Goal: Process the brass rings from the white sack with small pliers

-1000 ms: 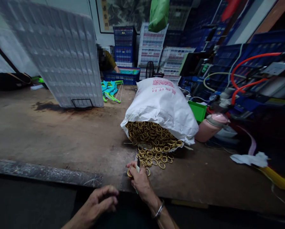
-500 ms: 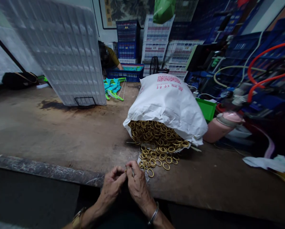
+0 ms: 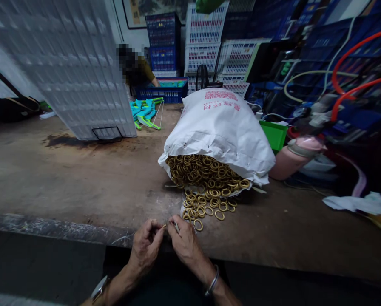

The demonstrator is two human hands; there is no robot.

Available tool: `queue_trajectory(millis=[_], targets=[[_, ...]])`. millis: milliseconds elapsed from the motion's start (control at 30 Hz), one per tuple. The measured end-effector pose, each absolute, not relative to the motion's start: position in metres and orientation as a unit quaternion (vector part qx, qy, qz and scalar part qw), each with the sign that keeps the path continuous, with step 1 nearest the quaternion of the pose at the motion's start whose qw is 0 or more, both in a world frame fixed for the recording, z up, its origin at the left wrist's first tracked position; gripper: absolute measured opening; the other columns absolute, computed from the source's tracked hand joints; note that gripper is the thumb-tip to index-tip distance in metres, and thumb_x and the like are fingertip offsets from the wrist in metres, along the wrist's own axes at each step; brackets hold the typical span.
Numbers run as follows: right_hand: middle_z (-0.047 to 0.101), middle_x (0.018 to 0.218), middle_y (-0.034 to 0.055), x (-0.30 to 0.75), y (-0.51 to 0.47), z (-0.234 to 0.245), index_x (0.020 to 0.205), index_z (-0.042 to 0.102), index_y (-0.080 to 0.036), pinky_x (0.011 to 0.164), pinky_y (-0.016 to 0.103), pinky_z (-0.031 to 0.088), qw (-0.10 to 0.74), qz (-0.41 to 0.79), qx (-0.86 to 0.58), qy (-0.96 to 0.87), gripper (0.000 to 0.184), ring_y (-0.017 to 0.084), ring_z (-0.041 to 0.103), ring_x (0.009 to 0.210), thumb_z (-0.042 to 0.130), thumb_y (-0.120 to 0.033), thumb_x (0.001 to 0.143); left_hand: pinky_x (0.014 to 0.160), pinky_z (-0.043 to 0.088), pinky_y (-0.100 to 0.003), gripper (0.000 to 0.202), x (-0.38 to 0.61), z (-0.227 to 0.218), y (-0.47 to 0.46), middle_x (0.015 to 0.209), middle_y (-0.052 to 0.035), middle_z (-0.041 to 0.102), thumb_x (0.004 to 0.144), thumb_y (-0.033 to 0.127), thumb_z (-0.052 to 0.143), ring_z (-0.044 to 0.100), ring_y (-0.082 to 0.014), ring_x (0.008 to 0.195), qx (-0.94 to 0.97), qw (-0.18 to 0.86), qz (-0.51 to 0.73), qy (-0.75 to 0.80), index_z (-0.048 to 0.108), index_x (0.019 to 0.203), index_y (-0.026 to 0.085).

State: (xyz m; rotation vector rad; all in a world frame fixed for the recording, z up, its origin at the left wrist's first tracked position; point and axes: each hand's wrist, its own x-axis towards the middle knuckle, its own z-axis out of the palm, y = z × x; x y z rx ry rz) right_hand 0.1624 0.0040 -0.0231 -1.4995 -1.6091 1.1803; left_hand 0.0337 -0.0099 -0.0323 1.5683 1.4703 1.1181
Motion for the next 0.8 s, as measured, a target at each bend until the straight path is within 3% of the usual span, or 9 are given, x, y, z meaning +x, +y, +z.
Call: queue_trajectory(millis=[167, 300, 433, 533, 800], targets=[[0.051, 0.06, -0.0031, 0.16, 0.004, -0.022, 0.068, 0.052, -0.017, 0.055, 0.021, 0.036, 0.355, 0.51, -0.55, -0.559, 0.023, 0.01, 0.046, 0.057, 0.043, -0.036, 0.079, 0.05, 0.039, -0.02, 0.008, 0.031, -0.031, -0.011, 0.058, 0.0014, 0.056, 0.075, 0.024, 0.053, 0.048, -0.0096, 0.049, 0.605, 0.371, 0.437, 0.552, 0.055, 0.071, 0.018], [0.051, 0.056, -0.0039, 0.16, 0.004, -0.022, 0.067, 0.051, -0.017, 0.053, 0.02, 0.036, 0.365, 0.535, -0.555, -0.522, 0.023, 0.009, 0.044, 0.053, 0.046, -0.038, 0.078, 0.053, 0.041, -0.02, 0.016, 0.032, -0.023, -0.01, 0.063, -0.0004, 0.059, 0.078, 0.032, 0.053, 0.052, -0.0105, 0.054, 0.545, 0.499, 0.418, 0.528, 0.056, 0.074, 0.017], [0.051, 0.051, -0.0045, 0.161, 0.003, -0.021, 0.064, 0.05, -0.018, 0.051, 0.02, 0.035, 0.364, 0.546, -0.55, -0.517, 0.024, 0.009, 0.044, 0.049, 0.044, -0.036, 0.079, 0.036, 0.033, -0.016, 0.027, 0.031, -0.014, -0.008, 0.055, 0.0039, 0.051, 0.076, 0.043, 0.053, 0.04, -0.0054, 0.038, 0.447, 0.631, 0.361, 0.521, 0.054, 0.075, 0.016], [0.053, 0.052, -0.0043, 0.16, 0.001, -0.019, 0.065, 0.05, -0.018, 0.052, 0.02, 0.035, 0.359, 0.564, -0.533, -0.519, 0.026, 0.009, 0.046, 0.05, 0.042, -0.036, 0.082, 0.034, 0.031, -0.015, 0.031, 0.028, -0.013, -0.007, 0.054, 0.005, 0.049, 0.077, 0.047, 0.05, 0.037, -0.0037, 0.036, 0.396, 0.699, 0.336, 0.492, 0.051, 0.071, 0.016], [0.051, 0.053, -0.0045, 0.16, 0.001, -0.016, 0.067, 0.051, -0.018, 0.054, 0.02, 0.036, 0.356, 0.547, -0.542, -0.528, 0.027, 0.009, 0.047, 0.051, 0.036, -0.032, 0.085, 0.038, 0.035, -0.015, 0.029, 0.026, -0.014, -0.012, 0.062, 0.0036, 0.052, 0.076, 0.045, 0.054, 0.04, -0.0037, 0.041, 0.332, 0.755, 0.379, 0.419, 0.047, 0.074, 0.017]])
